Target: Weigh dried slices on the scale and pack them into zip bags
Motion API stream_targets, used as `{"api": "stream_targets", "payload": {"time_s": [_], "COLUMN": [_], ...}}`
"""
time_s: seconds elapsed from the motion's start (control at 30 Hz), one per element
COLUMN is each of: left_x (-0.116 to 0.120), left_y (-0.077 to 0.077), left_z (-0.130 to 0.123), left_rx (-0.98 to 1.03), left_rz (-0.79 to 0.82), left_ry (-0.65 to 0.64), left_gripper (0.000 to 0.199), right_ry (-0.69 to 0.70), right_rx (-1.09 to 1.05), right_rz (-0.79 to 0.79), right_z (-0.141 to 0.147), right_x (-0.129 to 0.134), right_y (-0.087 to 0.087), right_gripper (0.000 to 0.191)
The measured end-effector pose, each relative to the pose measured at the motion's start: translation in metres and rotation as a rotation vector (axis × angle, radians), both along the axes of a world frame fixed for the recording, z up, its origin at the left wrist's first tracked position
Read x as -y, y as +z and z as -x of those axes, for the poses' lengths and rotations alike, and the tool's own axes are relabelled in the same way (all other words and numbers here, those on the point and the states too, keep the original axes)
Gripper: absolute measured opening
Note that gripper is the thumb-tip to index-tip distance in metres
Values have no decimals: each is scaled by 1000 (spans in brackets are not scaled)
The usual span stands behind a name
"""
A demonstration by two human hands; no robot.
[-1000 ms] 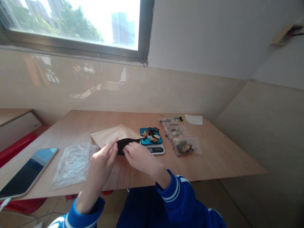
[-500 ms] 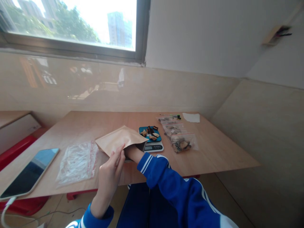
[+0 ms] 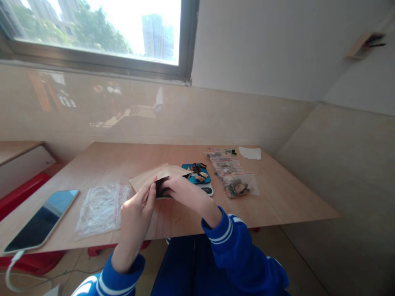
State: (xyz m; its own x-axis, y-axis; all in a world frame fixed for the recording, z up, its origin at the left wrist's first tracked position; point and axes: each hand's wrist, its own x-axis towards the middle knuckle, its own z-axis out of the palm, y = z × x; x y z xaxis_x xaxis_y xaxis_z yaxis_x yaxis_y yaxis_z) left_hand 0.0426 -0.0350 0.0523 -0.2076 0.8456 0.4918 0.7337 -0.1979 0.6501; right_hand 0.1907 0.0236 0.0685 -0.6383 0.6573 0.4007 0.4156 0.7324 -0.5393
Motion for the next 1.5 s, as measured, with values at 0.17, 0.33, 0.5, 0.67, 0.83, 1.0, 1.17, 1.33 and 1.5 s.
{"api": "stream_targets", "payload": {"time_s": [0.17,0.33,0.5,0.67,0.83,1.0,1.17,1.33,1.5], "left_x": [-13,-27,-47,-72,-85,-86,-87,-85,-82], "left_y": [16,34,43,44,37,30,25,22,18], "left_z": [8,10,16,26,31,32,32,35,39], "left_rx": [107,156,143,111,76,72,89,69,71], "left_rz": [74,130,91,16,-13,-20,0,-5,-16], "left_ry": [-36,-60,36,138,163,158,186,155,67], "left_gripper": [34,33,32,47,55,52,53,56,52], "right_ry": [28,-26,-207,-435,-394,-339,-304,-361,-476], "right_rx": [-52,-447,-828,-480,-105,49,113,77,-34], "right_rz": [-21,61,202,165,56,28,-29,-40,-89], "right_z": [-21,-34,-59,-89,-96,-99,-108,-116,-125], "right_x": [8,-1,-27,-48,-60,-69,-72,-71,-61], "right_y": [31,31,1,-52,-81,-93,-98,-92,-77], "right_gripper": [27,18,21,16,18,30,47,45,29]}}
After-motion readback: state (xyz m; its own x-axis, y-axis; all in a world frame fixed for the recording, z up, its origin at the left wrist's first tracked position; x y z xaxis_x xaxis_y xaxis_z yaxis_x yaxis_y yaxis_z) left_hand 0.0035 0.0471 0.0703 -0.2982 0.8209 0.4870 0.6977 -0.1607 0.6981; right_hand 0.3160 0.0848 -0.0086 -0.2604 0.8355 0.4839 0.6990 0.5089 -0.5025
